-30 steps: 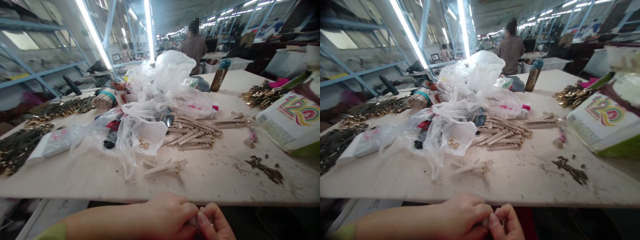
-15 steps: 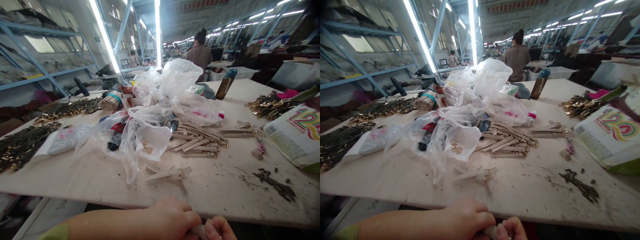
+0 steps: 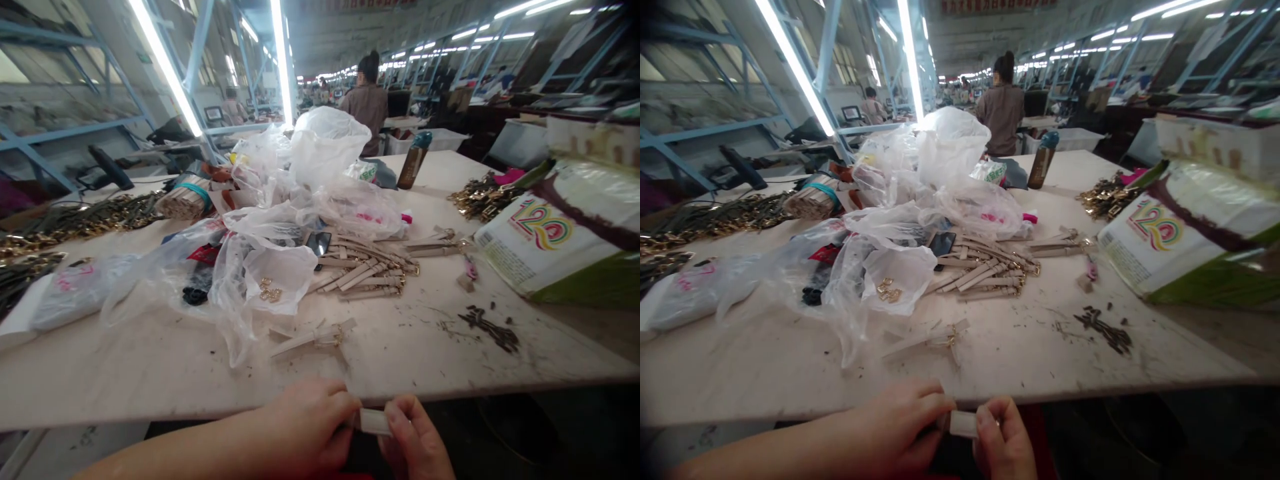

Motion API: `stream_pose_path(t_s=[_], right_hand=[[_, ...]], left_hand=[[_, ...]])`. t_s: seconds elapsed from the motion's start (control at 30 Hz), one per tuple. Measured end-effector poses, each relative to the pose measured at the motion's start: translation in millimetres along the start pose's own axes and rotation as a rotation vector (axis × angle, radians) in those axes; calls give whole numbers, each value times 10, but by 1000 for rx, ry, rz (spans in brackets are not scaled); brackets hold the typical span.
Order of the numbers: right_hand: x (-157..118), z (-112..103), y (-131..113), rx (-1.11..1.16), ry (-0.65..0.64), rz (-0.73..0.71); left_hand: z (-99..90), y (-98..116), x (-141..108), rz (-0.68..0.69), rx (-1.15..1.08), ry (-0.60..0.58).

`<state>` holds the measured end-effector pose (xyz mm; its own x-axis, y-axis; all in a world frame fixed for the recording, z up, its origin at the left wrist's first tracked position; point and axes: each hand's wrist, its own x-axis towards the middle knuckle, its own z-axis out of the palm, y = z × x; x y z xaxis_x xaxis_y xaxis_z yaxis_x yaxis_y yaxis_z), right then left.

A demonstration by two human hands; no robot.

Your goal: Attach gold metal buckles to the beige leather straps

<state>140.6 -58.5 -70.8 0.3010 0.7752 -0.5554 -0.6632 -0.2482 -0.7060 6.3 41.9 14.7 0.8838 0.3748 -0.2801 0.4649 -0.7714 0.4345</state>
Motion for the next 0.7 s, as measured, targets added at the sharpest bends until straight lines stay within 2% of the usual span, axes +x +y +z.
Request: stream_pose_path(t_s=[0.23, 0.4, 0.47, 0.6, 0.7], right_hand=[[-71, 93, -148, 6, -30, -72], [-16, 63, -111, 10, -142, -4], [30, -12, -98, -99, -161, -35], [88, -131, -118, -567, -141, -306], [95, -129, -135, -823, -170, -364]], left_hand=[[164, -21, 36, -104, -134, 53], [145, -41, 78, -151, -201, 61], [115, -60, 66, -167, -177, 66], [77, -85, 29, -200, -52, 35], [68, -97, 2, -183, -21, 6]])
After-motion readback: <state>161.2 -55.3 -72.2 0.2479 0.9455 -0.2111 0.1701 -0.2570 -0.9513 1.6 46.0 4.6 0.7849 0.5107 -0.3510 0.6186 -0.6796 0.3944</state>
